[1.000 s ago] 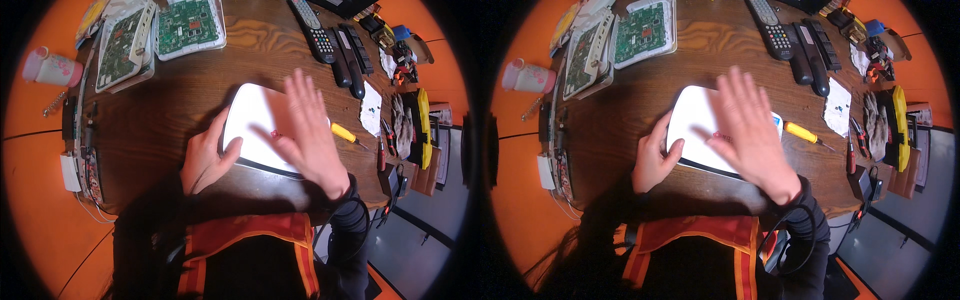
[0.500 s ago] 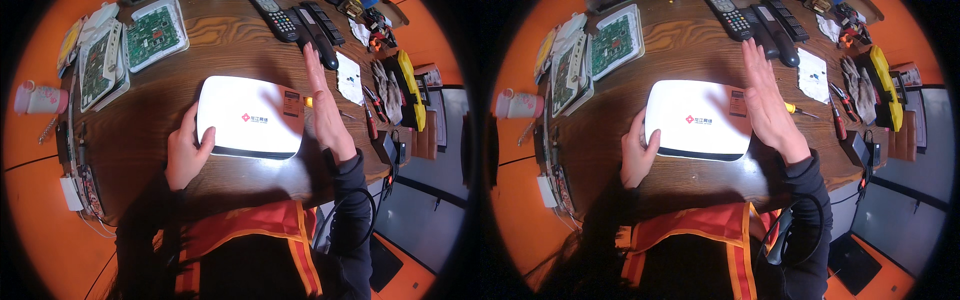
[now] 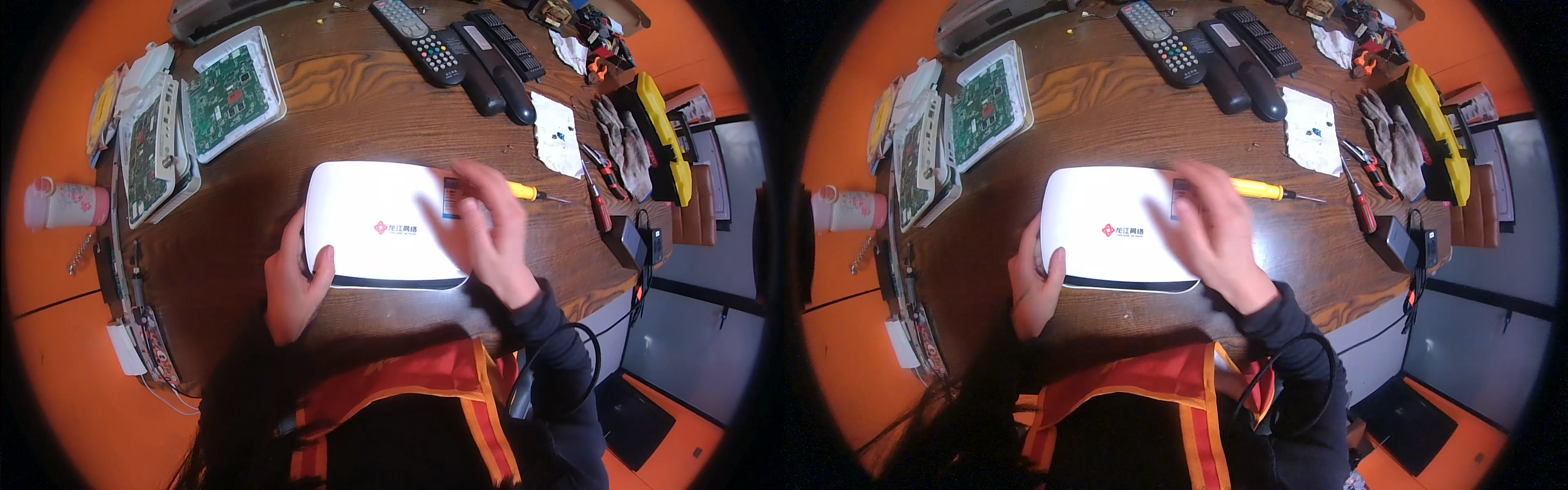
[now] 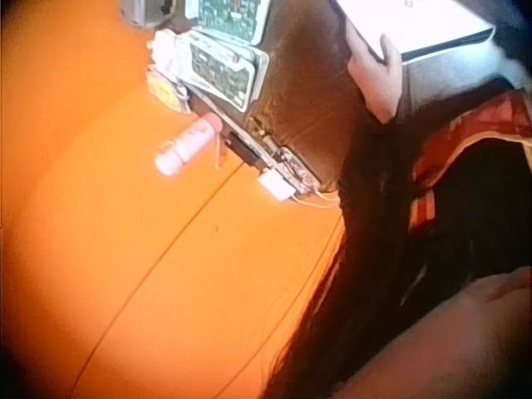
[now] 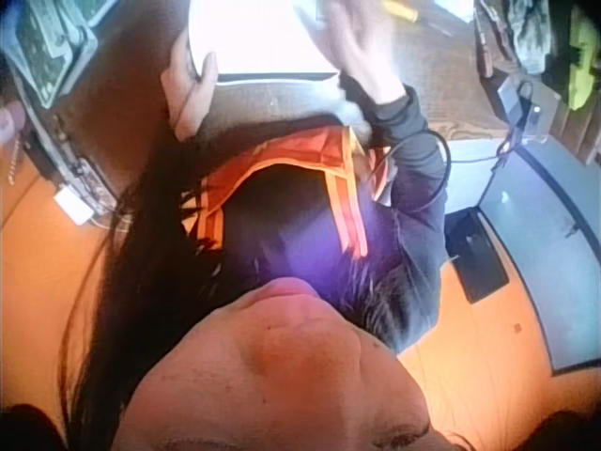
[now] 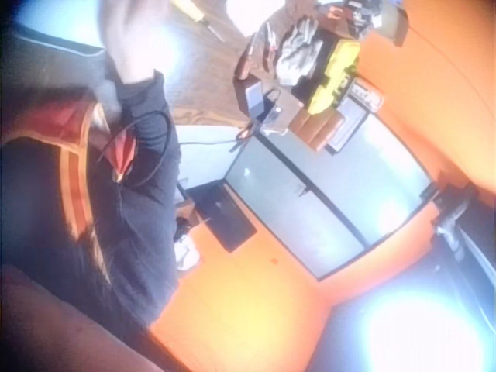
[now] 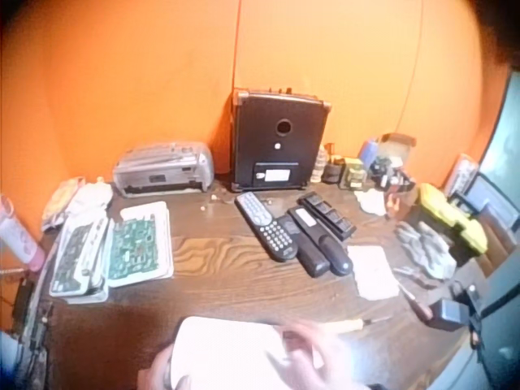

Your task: The person assembles a white rectangular electronic device by placing the circuit board into the casing, aligning the top cover, and securing it with screws using a yellow screwdriver. The person repeats the process for a second similar device, tightening screws and checking alignment.

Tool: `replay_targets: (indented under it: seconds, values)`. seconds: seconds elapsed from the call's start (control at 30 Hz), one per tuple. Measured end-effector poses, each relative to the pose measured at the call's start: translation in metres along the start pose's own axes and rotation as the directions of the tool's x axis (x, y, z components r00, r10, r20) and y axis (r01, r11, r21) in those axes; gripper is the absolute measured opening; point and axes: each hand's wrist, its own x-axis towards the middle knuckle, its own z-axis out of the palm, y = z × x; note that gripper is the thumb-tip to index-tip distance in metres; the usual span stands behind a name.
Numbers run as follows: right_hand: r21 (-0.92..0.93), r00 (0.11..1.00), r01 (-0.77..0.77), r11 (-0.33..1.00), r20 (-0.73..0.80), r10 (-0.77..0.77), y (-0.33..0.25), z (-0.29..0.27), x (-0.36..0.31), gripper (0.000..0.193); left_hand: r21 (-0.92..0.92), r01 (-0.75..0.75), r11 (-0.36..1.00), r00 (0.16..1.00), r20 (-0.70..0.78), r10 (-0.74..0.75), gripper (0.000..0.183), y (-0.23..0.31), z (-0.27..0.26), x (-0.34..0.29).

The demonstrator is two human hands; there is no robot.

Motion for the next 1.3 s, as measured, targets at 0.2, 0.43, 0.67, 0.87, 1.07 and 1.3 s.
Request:
replay_targets:
  seconds: [0.2, 0.43, 0.67, 0.87, 1.07, 1.3]
  values:
    - [0.061, 0.911, -0.403, 0.913, -0.073, 0.407, 0.005, -0.010, -0.030, 0.030, -0.038, 0.030, 0.999, 0.999, 0.037, -0.028, 0.050, -0.003, 0.000, -0.002]
    - [0.717, 0.840, -0.424, 0.553, 0.084, 0.536, -0.011, 0.000, -0.027, 0.052, -0.176, -0.008, 0.984, 1.000, 0.024, 0.012, 0.048, -0.002, 0.002, -0.005]
    - [0.732, 0.924, -0.301, 0.611, 0.064, 0.378, -0.032, -0.011, -0.026, 0.060, -0.306, -0.006, 0.952, 0.992, 0.117, 0.044, 0.049, -0.014, -0.002, -0.007]
    - [0.704, 0.960, -0.223, 0.674, 0.038, 0.278, -0.041, -0.006, -0.026, 0.056, -0.641, 0.142, 0.754, 0.978, 0.210, -0.006, 0.051, -0.020, -0.001, -0.008]
    - [0.681, 0.968, -0.225, 0.696, 0.077, 0.238, -0.044, -0.016, -0.013, 0.057, -0.725, 0.229, 0.650, 0.966, 0.251, -0.060, 0.052, -0.019, 0.001, -0.007]
    - [0.530, 0.989, -0.132, 0.837, 0.020, 0.144, -0.064, -0.015, -0.007, 0.067, -0.875, 0.258, 0.410, 0.958, 0.288, 0.013, 0.067, -0.009, 0.008, -0.008]
